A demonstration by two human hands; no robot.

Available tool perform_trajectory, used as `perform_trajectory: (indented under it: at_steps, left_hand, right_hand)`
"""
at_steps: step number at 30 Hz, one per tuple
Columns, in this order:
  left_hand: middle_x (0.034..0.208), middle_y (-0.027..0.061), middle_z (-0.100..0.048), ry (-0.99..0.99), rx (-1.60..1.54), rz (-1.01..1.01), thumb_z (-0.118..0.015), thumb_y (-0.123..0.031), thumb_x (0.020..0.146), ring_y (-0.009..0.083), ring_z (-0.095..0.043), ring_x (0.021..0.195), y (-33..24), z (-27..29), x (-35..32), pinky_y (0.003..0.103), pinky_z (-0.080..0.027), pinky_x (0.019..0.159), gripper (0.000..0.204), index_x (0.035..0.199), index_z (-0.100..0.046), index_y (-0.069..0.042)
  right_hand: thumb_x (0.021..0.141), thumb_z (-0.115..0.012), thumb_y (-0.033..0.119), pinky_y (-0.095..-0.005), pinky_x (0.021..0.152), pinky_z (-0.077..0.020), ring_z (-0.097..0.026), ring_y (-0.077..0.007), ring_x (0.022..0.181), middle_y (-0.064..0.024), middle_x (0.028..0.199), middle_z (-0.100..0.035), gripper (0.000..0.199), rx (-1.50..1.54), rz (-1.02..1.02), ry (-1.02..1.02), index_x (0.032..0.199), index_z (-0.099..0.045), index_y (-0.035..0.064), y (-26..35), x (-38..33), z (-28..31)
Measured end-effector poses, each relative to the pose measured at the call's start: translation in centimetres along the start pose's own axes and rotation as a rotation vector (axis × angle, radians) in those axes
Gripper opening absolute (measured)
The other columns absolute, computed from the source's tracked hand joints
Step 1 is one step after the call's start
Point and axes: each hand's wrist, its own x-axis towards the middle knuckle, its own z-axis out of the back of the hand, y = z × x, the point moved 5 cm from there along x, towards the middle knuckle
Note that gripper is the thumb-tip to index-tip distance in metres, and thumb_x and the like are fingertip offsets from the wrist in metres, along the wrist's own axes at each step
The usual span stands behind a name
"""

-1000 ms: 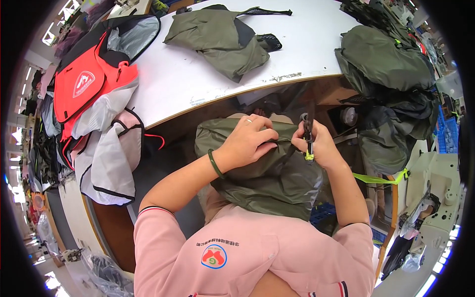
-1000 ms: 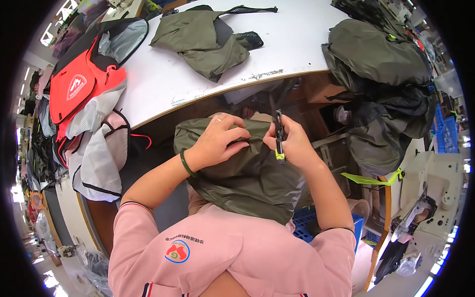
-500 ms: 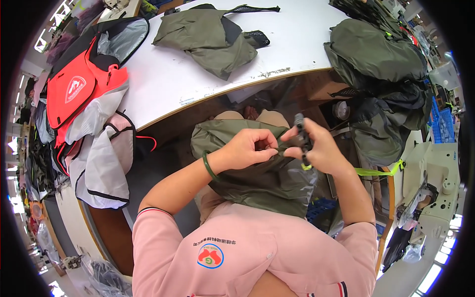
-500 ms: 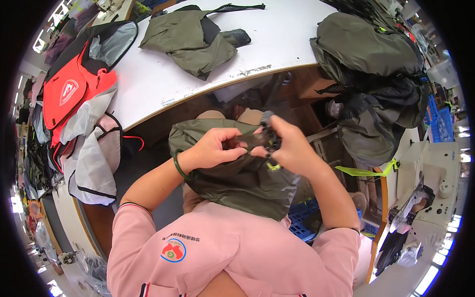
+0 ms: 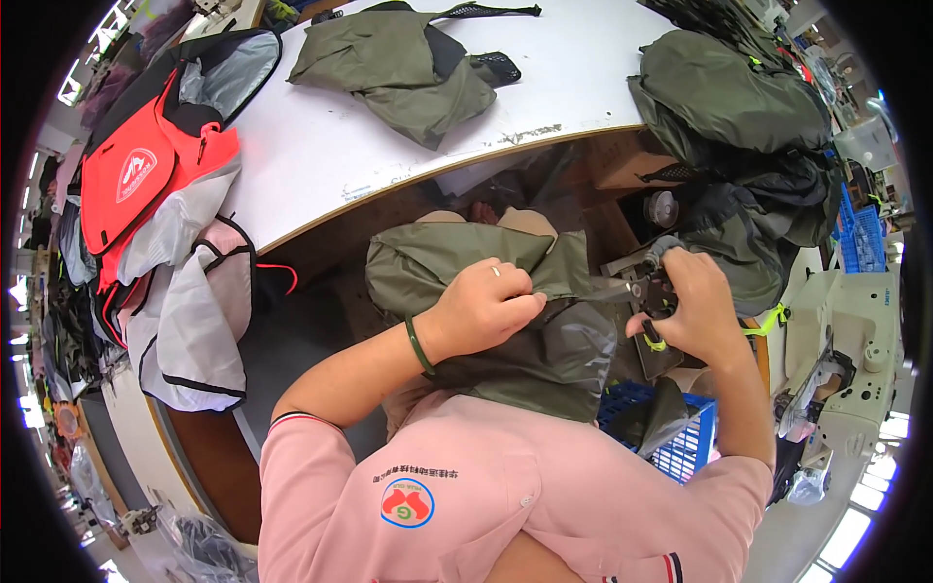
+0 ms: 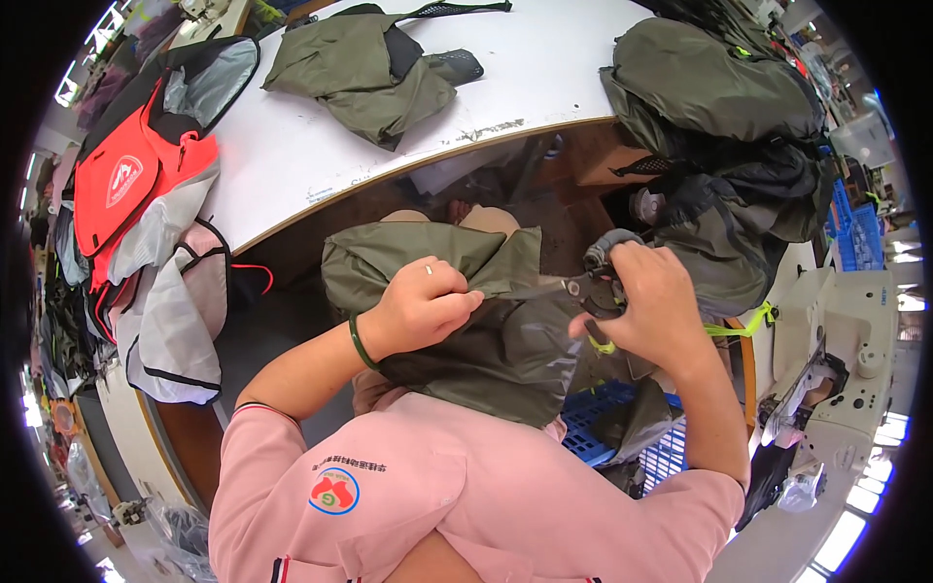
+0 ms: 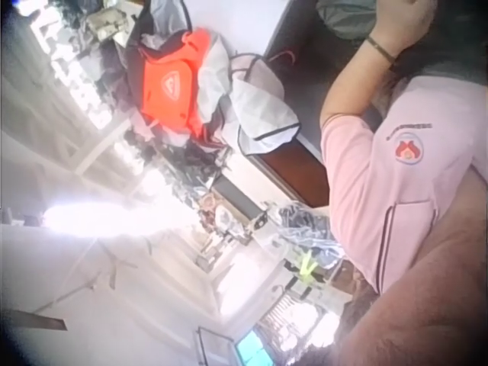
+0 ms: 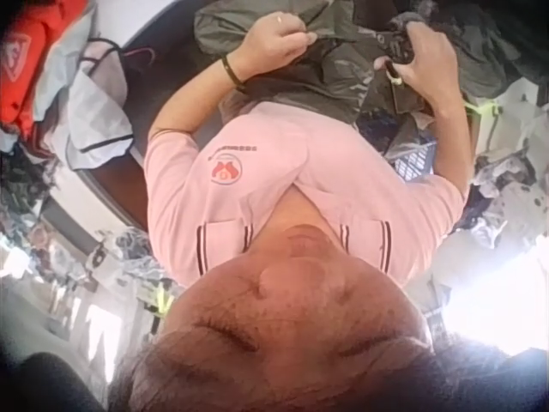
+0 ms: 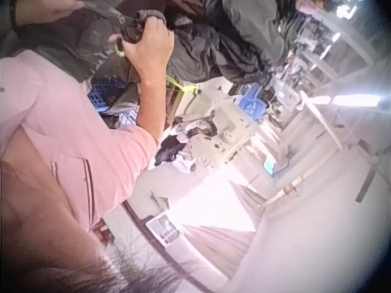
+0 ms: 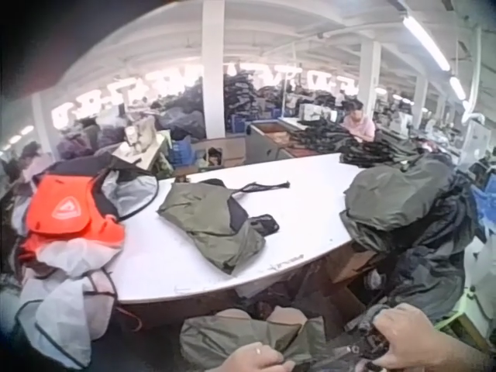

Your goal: Trimming excess fabric and threads from green bag components using scissors.

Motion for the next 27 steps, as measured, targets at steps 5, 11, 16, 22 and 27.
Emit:
perform_trajectory:
  at_steps: [5,11,16,22,27]
  left_hand:
    - [0.074,0.0028,-0.054,-0.009,0.019,-0.038,-0.076,-0.001,0.076,0.0198,-0.052,0.06,-0.5,-0.4,0.1,0.033,-0.042,0.053,0.018,0.075,-0.058,-0.008]
    - [0.074,0.0023,-0.053,0.01,0.024,-0.055,-0.075,-0.001,0.076,0.019,-0.051,0.06,-1.0,-0.5,0.3,0.033,-0.041,0.053,0.018,0.074,-0.058,-0.008]
    - [0.073,0.0024,-0.052,0.021,0.018,-0.064,-0.075,-0.002,0.076,0.0189,-0.051,0.06,-1.2,-0.5,0.3,0.033,-0.042,0.053,0.016,0.075,-0.06,-0.008]
    - [0.074,0.0026,-0.051,0.042,0.024,-0.07,-0.074,-0.003,0.076,0.0185,-0.051,0.061,-1.3,-0.7,-0.1,0.032,-0.043,0.055,0.014,0.079,-0.062,-0.008]
    - [0.074,0.0025,-0.051,0.054,0.025,-0.066,-0.075,-0.003,0.076,0.0181,-0.051,0.061,-1.3,-0.8,-0.2,0.032,-0.043,0.055,0.014,0.079,-0.062,-0.008]
  right_hand:
    - [0.054,-0.085,0.054,-0.0407,0.08,-0.0425,-0.06,-0.031,0.073,-0.0104,0.072,-0.058,0.064,-0.2,0.076,0.055,0.081,-0.055,0.0041,0.1,-1.3,1.4]
    - [0.056,-0.085,0.052,-0.0438,0.084,-0.0418,-0.06,-0.0312,0.063,-0.01,0.062,-0.06,0.058,-0.263,0.112,0.091,0.075,-0.055,0.0058,0.4,-1.5,1.2]
    - [0.056,-0.086,0.048,-0.0404,0.083,-0.0407,-0.059,-0.0302,0.06,-0.0092,0.06,-0.059,0.054,-0.288,0.142,0.125,0.071,-0.053,0.007,0.8,-1.1,1.1]
    - [0.057,-0.086,0.048,-0.0389,0.082,-0.0399,-0.058,-0.0296,0.059,-0.0092,0.059,-0.06,0.054,-0.29,0.14,0.162,0.069,-0.054,0.0076,0.6,-0.9,0.9]
    - [0.057,-0.086,0.048,-0.0388,0.082,-0.0399,-0.059,-0.0297,0.059,-0.0093,0.059,-0.061,0.053,-0.297,0.136,0.178,0.069,-0.054,0.0073,0.6,-1.0,0.9]
